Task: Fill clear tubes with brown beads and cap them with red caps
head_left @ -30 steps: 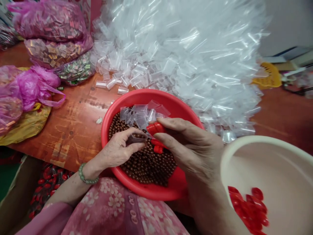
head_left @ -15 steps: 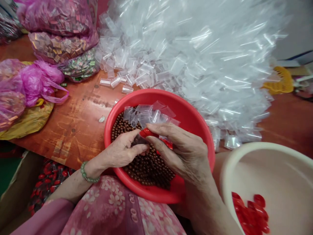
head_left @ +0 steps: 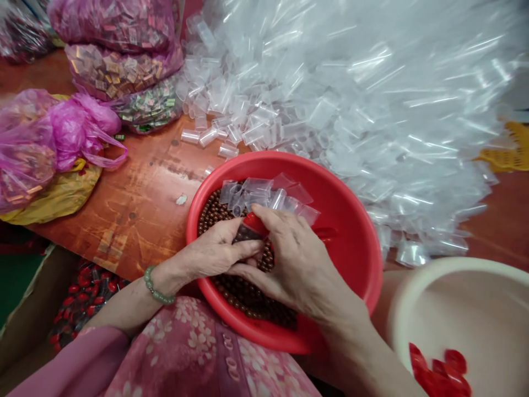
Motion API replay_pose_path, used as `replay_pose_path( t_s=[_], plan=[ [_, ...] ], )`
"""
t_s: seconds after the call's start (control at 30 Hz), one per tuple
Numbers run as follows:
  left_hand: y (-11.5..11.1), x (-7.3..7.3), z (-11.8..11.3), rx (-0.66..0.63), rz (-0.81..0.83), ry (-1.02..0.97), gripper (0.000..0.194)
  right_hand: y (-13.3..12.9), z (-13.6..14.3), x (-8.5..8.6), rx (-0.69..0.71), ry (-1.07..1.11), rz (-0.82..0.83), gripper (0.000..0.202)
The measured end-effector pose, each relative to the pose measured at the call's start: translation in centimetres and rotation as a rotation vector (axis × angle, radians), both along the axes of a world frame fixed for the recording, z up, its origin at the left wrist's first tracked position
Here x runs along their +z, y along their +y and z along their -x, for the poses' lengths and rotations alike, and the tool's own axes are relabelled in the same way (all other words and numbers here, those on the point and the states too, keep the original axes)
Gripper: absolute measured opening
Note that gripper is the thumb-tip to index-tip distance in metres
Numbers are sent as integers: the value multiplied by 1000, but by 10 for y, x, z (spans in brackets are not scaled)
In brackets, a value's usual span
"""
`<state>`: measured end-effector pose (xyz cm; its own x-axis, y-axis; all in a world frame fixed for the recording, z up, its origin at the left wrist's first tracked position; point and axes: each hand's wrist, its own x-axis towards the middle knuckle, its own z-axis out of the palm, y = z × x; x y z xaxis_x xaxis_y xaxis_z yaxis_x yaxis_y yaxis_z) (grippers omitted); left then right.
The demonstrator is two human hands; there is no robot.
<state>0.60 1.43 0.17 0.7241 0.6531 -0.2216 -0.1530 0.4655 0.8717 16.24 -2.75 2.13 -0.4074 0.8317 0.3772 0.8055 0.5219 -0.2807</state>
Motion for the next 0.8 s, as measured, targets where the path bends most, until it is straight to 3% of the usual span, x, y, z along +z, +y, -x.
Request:
replay_pose_path(
  t_s=[0.1, 0.27, 0.57, 0.67, 0.8],
  plan=[
    [1, 1, -1, 33, 72, -71, 38, 2, 8, -7, -50, -81, -110, 70],
    [1, 0, -2, 5, 146, -149, 40, 1, 10, -11, -39, -89, -183, 72],
    [0, -3, 1, 4, 115, -161, 47, 2, 11, -12, -7, -73, -264, 68],
    [2, -8, -2, 11, 144, -171, 50, 3, 14, -11, -26, -73, -197, 65],
    [-4, -4, 1, 126, 87, -116, 49, 3, 5, 1, 66, 53, 68, 79]
  ],
)
